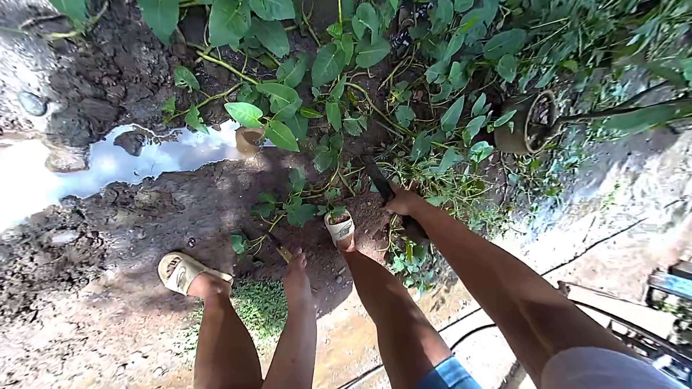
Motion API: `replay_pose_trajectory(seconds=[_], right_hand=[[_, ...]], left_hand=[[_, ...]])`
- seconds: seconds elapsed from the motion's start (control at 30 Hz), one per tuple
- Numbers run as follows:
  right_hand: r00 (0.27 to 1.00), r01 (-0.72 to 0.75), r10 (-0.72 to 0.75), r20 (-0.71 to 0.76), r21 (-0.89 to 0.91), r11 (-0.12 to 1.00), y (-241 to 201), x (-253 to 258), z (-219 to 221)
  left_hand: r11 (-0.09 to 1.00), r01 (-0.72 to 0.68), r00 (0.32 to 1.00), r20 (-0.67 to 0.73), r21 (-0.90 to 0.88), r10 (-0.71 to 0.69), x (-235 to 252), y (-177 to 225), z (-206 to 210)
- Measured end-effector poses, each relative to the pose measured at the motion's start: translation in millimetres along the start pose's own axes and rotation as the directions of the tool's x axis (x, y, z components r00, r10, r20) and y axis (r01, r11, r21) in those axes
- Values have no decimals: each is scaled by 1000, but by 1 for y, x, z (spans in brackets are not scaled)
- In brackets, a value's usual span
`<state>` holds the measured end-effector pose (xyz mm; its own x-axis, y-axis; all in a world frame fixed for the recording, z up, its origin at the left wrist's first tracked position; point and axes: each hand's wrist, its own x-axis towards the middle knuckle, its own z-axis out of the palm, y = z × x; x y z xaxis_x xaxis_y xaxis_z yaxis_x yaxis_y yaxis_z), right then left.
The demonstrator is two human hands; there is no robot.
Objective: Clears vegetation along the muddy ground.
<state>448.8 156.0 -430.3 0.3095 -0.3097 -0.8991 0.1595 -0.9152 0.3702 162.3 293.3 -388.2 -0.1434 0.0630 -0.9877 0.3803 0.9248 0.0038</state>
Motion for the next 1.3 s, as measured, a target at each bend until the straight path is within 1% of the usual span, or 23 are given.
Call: replay_pose_trajectory(seconds=[0.13,0.23,0.3,0.4,0.47,0.53,0.67,0.8,0.87,0.9,0.97,1.03,1.1,1.17,1.3], right_hand=[[998,-15,16,-54,19,1000,23,32,30],[997,59,-53,-49,129,990,45,63,35],[993,115,-108,-49,195,974,52,78,36],[987,158,-145,-67,266,951,61,80,40],[986,163,-149,-74,268,949,57,64,25],[988,148,-135,-75,202,968,47,40,5],[979,91,-81,-187,47,995,36,-1,-47],[948,124,-120,-293,-5,992,18,-24,-102],[952,143,-146,-268,-31,989,17,-28,-121],[966,138,-143,-216,-38,990,20,-32,-126],[987,131,-129,-94,14,991,33,-39,-121],[995,101,-98,-24,113,988,56,-40,-99],[998,57,-59,14,139,989,68,-43,-77],[1000,4,-6,24,102,995,61,-45,-64],[1000,-15,16,-10,73,997,26,-30,-43]], left_hand=[[1000,-2,1000,0,13,2,-2,-4,2],[999,18,1000,3,32,-18,-1,-3,-2],[999,11,1000,-2,45,-11,-1,-2,-3],[998,-1,1000,-19,56,3,-3,-2,-2],[998,-16,1000,-9,54,17,-2,-3,1],[998,-29,1000,-7,50,29,-1,-5,4],[997,-46,999,15,66,46,-2,-9,8],[994,-1,1000,20,108,-1,1,-8,11],[995,12,999,30,103,-16,2,-10,11],[995,10,999,35,103,-14,1,-9,10],[995,7,999,36,99,-11,3,-9,8],[995,21,999,44,102,-26,1,-7,6],[996,27,998,61,82,-32,-1,-7,4],[998,28,998,55,59,-31,-1,-6,4],[998,48,998,40,50,-50,-4,2,2]])
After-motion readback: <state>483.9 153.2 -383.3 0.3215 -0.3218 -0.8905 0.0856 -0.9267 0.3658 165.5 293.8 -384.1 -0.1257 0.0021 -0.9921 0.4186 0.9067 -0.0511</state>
